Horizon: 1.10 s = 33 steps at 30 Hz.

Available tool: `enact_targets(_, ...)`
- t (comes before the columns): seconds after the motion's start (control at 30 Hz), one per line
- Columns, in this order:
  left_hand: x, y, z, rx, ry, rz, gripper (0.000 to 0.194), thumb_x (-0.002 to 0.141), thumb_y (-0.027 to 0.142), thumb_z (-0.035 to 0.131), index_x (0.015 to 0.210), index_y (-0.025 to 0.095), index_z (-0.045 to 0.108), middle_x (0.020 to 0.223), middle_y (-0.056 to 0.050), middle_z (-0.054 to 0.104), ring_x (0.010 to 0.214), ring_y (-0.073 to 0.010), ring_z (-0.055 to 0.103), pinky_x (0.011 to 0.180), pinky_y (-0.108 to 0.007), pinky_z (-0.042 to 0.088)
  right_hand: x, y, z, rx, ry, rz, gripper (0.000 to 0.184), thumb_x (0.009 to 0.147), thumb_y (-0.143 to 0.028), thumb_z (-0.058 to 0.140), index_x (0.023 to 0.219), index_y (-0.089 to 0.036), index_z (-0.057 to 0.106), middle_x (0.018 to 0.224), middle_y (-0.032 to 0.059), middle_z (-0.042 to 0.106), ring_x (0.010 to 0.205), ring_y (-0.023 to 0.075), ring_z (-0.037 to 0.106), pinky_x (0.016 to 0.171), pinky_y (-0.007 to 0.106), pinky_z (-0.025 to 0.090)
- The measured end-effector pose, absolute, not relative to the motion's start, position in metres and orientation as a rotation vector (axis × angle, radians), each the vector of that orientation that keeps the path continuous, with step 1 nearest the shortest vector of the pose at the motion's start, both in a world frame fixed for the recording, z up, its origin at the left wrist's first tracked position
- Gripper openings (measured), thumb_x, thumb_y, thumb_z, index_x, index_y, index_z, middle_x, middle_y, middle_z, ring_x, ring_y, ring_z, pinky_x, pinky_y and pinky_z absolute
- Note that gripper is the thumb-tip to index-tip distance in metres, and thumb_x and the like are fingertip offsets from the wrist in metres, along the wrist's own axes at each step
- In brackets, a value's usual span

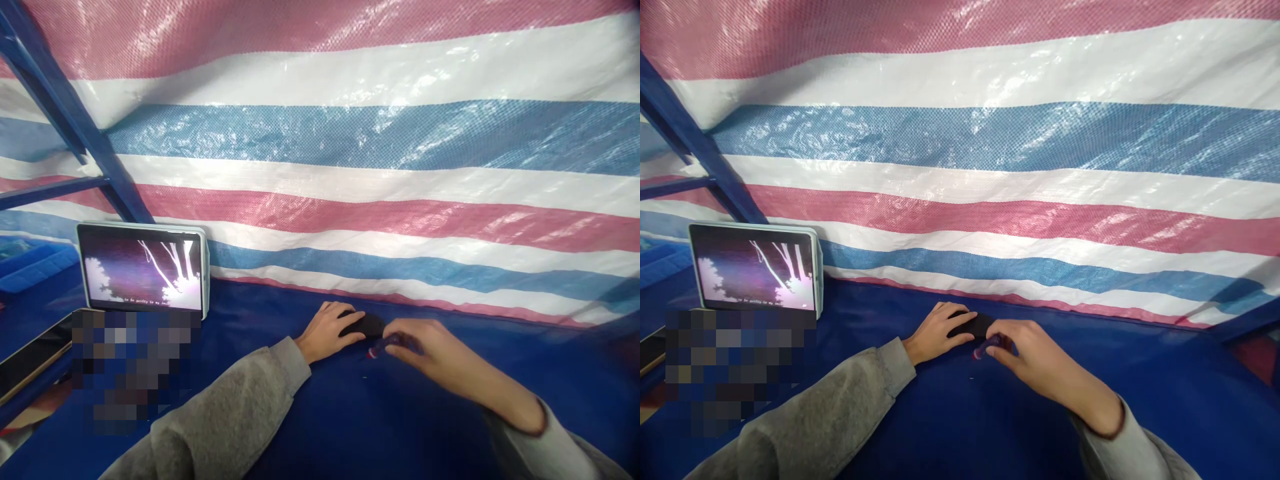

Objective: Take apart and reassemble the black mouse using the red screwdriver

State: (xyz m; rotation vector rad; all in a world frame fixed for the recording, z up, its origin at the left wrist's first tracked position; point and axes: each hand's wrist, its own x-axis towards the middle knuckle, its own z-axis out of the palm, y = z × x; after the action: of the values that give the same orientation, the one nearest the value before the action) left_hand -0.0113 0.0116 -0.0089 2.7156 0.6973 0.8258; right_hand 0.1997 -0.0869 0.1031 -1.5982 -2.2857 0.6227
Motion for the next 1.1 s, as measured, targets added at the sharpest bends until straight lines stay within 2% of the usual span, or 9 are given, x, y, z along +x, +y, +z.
enact_targets(0.07,-0.01,0.011,-0.01,2.754,0.684,0.836,0.046,0.097,0.051,0.049,0.133,0.023,0.056,0.123,-0.01,0.062,0.113,-0.0229,0.059,0.095,-0.039,0.048,0.196,-0.082,0.126,-1.575,-2.183,0.625,0.02,0.091,-0.037,0.052,0.084,-0.024,0.066,0.081,-0.0016,0.069,0.071,0.0131,0.062,0.067,0.025,0.045)
enact_targets(0.17,-0.009,0.01,-0.012,2.817,0.641,0.894,0.046,0.099,0.049,0.045,0.134,0.021,0.054,0.132,-0.011,0.058,0.12,-0.0241,0.057,0.1,-0.041,0.048,0.187,-0.073,0.148,-1.615,-2.012,0.355,0.017,0.087,-0.035,0.054,0.079,-0.022,0.062,0.065,-0.0033,0.064,0.058,0.0121,0.057,0.059,0.024,0.042)
enact_targets(0.27,-0.009,0.009,-0.012,2.866,0.58,0.929,0.044,0.101,0.046,0.043,0.133,0.018,0.054,0.134,-0.011,0.058,0.122,-0.0232,0.056,0.103,-0.039,0.048,0.183,-0.065,0.148,-1.629,-1.926,0.136,0.014,0.084,-0.031,0.056,0.075,-0.022,0.061,0.059,-0.0039,0.062,0.052,0.0114,0.055,0.058,0.024,0.04)
enact_targets(0.6,-0.009,0.01,-0.012,2.913,0.528,0.918,0.04,0.101,0.043,0.044,0.131,0.02,0.056,0.131,-0.009,0.061,0.122,-0.0212,0.056,0.105,-0.037,0.047,0.198,-0.057,0.115,-1.703,-1.989,0.124,0.019,0.088,-0.033,0.05,0.077,-0.023,0.061,0.065,-0.0007,0.07,0.058,0.0153,0.063,0.063,0.027,0.042)
enact_targets(0.9,-0.01,0.009,-0.01,2.895,0.544,0.896,0.041,0.102,0.044,0.04,0.132,0.021,0.056,0.133,-0.008,0.06,0.124,-0.0214,0.055,0.108,-0.038,0.045,0.198,-0.058,0.119,-1.697,-2.064,0.145,0.017,0.086,-0.029,0.05,0.074,-0.023,0.061,0.061,-0.0018,0.065,0.055,0.0144,0.058,0.059,0.027,0.039)
enact_targets(1.1,-0.01,0.009,-0.01,2.928,0.518,0.893,0.042,0.103,0.043,0.04,0.133,0.019,0.056,0.135,-0.008,0.059,0.127,-0.0218,0.053,0.112,-0.039,0.042,0.196,-0.055,0.112,-1.874,-2.065,-0.046,0.011,0.082,-0.021,0.048,0.083,-0.022,0.059,0.075,0.0009,0.069,0.066,0.0177,0.062,0.059,0.028,0.035)
